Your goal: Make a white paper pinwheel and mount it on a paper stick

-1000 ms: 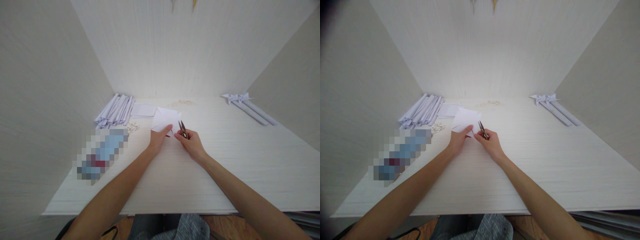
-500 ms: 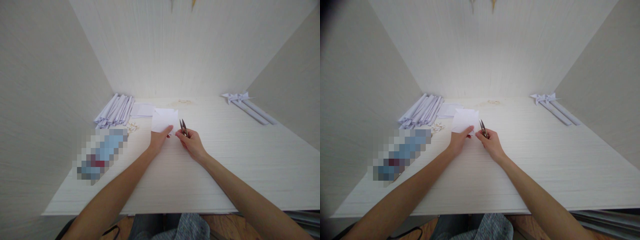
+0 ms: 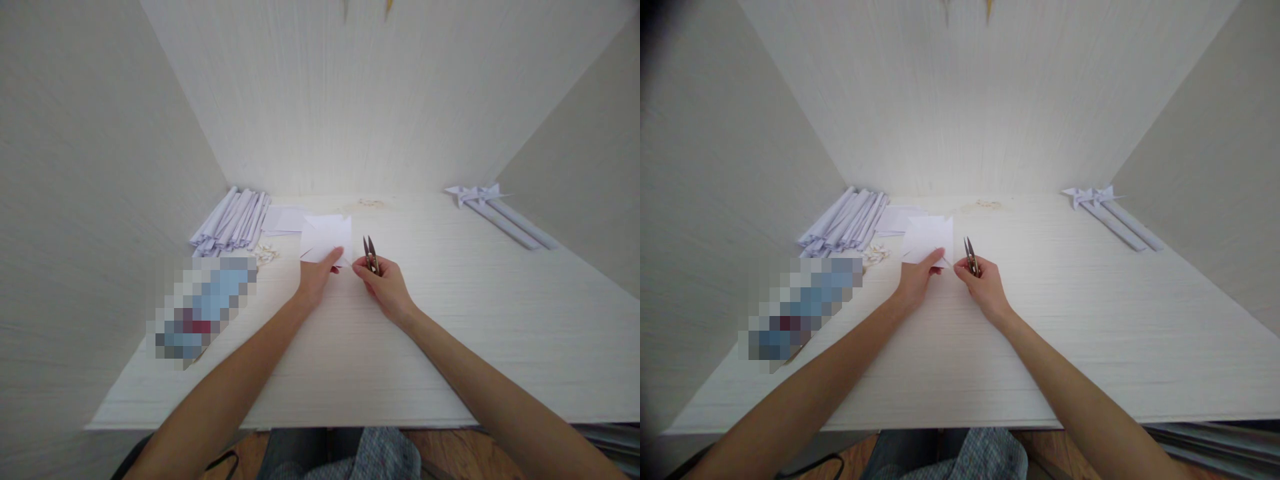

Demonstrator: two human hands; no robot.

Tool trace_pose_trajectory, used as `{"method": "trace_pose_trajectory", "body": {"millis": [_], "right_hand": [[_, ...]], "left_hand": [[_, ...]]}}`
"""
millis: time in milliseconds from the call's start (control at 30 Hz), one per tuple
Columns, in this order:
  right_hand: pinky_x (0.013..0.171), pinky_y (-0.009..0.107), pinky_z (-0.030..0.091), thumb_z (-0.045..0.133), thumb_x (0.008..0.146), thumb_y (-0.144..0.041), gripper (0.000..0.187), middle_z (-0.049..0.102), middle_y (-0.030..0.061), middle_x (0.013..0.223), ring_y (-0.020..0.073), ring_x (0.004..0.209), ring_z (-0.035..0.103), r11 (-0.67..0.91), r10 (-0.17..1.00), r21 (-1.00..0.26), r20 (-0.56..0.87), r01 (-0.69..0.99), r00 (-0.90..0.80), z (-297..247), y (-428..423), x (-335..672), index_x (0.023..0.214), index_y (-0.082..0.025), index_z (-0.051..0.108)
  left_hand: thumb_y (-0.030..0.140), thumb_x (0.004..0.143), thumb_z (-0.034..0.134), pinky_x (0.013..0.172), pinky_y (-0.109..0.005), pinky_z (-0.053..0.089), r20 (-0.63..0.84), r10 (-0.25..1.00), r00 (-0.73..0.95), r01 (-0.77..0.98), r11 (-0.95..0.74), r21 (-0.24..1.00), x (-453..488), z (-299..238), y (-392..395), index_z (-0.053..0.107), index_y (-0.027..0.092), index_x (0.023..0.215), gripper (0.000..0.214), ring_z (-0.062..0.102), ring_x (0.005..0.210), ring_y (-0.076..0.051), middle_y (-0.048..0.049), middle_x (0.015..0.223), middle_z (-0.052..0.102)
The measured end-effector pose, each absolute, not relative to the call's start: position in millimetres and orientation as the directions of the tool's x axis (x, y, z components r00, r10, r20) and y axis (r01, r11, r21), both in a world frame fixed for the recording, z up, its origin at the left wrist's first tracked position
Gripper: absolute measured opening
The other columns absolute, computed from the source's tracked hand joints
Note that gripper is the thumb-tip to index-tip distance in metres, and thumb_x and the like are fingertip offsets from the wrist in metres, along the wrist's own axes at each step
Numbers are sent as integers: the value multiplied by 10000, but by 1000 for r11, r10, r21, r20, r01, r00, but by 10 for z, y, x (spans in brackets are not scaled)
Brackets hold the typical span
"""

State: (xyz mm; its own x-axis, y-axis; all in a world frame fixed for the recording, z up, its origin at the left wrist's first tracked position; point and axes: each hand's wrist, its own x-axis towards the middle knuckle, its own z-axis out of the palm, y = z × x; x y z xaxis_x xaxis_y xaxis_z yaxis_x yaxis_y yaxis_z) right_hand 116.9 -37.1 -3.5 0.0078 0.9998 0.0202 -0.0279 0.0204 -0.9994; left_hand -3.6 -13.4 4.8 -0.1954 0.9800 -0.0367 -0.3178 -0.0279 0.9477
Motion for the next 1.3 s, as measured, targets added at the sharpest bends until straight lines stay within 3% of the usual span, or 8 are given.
{"method": "trace_pose_trajectory", "body": {"millis": [367, 1300], "right_hand": [[399, 217, 191, 666, 603, -334, 201, 393, -69, 489, 49, 413, 283, 61, 998, -998, 61, 24, -4, -68, -362, 1169, 652, -170, 561], [373, 218, 155, 603, 672, -417, 290, 282, -93, 438, 49, 387, 220, 69, 997, -998, 69, 4, 20, -65, -361, 1149, 602, -189, 438]], "left_hand": [[268, 569, 662, 397, -187, 379, 38, 985, -166, -195, -70, 978, -18, 32, -155, 571, 144, 575, 154, 477, 456, -75, 11, 545, 564], [313, 567, 657, 428, -207, 386, 29, 996, -81, -141, -40, 989, -3, 25, -184, 586, 153, 557, 176, 475, 475, -87, 4, 551, 570]]}}
